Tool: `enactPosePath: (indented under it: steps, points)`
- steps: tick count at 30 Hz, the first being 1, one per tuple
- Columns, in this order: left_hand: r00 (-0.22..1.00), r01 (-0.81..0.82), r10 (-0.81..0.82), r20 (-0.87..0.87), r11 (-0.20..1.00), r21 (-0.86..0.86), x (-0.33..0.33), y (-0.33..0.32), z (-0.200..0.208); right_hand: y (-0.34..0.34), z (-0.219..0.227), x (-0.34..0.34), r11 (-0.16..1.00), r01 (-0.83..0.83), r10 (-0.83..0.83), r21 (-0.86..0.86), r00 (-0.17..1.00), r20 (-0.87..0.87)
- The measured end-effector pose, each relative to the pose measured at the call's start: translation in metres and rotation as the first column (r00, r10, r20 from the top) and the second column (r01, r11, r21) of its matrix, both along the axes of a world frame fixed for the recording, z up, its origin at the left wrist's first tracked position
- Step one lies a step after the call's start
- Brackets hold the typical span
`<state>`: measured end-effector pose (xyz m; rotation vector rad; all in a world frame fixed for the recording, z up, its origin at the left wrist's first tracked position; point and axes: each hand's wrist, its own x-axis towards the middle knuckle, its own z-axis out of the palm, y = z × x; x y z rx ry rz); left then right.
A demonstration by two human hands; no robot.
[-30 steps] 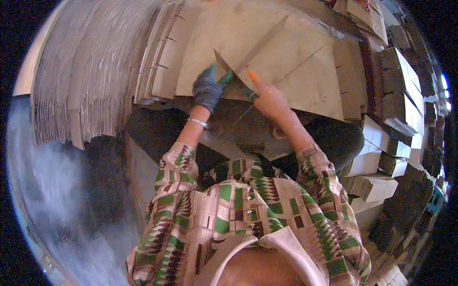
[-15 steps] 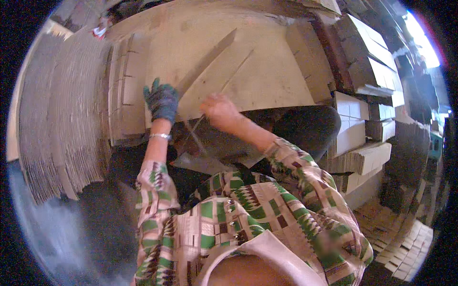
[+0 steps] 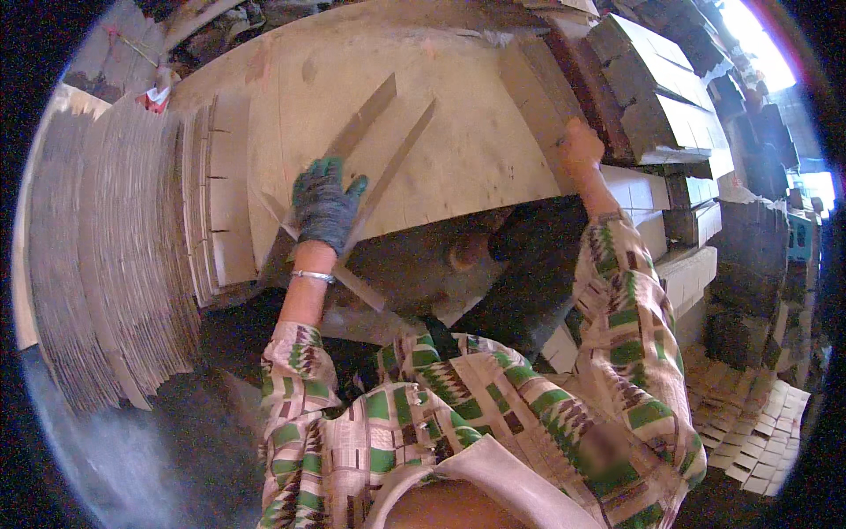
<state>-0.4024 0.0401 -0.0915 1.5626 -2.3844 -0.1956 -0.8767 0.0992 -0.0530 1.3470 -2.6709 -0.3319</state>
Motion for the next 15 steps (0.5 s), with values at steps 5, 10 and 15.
enactPosePath:
  steps: [5,10,15]
  points:
    - [0.996,0.016,-0.007,-0.085,0.995,0.101,-0.029,-0.004,-0.011,0.001,0.018,-0.023,0.955,0.16,-0.082,-0.249,0.952,0.295]
    - [0.998,0.059,-0.057,-0.018,0.992,0.111,-0.037,-0.01,-0.023,-0.004,0.021,0.019,0.859,0.022,0.161,-0.512,0.937,0.31]
    - [0.999,0.039,-0.043,0.005,0.954,0.298,-0.047,-0.015,-0.021,-0.023,0.028,0.147,0.594,-0.189,0.627,-0.782,0.718,0.303]
